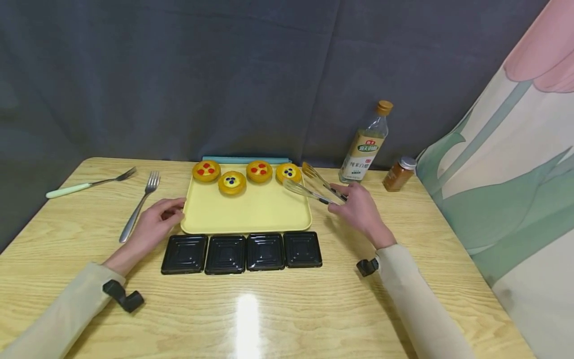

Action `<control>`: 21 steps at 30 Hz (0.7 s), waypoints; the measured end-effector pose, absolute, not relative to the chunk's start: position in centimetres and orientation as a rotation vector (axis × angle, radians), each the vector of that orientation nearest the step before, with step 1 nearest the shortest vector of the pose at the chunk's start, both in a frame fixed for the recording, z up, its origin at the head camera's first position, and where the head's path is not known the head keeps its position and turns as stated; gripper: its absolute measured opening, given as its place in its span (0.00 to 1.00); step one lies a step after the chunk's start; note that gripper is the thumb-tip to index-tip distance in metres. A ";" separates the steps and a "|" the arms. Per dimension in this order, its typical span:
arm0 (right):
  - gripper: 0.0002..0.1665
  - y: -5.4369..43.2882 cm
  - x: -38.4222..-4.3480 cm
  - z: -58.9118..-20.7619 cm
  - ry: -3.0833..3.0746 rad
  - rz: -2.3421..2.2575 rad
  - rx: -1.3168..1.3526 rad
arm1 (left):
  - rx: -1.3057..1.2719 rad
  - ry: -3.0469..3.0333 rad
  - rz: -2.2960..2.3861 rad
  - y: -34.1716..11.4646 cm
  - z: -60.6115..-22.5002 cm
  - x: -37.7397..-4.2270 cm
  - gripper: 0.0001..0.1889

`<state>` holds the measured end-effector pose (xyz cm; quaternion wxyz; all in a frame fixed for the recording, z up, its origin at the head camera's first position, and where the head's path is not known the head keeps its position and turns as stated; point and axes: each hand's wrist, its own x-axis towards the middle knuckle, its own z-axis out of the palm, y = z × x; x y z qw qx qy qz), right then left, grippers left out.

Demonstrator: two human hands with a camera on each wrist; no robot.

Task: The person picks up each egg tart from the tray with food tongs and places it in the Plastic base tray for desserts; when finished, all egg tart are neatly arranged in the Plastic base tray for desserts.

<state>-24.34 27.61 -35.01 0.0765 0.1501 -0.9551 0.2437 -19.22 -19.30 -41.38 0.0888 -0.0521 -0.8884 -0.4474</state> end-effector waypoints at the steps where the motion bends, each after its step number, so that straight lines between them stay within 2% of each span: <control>1: 0.34 27.5 -24.5 -34.9 -2.866 0.727 0.451 | -0.156 -2.642 -1.329 -19.3 -41.4 -19.2 0.23; 21: 0.34 25.7 -26.2 -34.9 -2.868 0.710 0.484 | -0.147 -2.634 -1.346 -19.3 -41.4 -19.3 0.23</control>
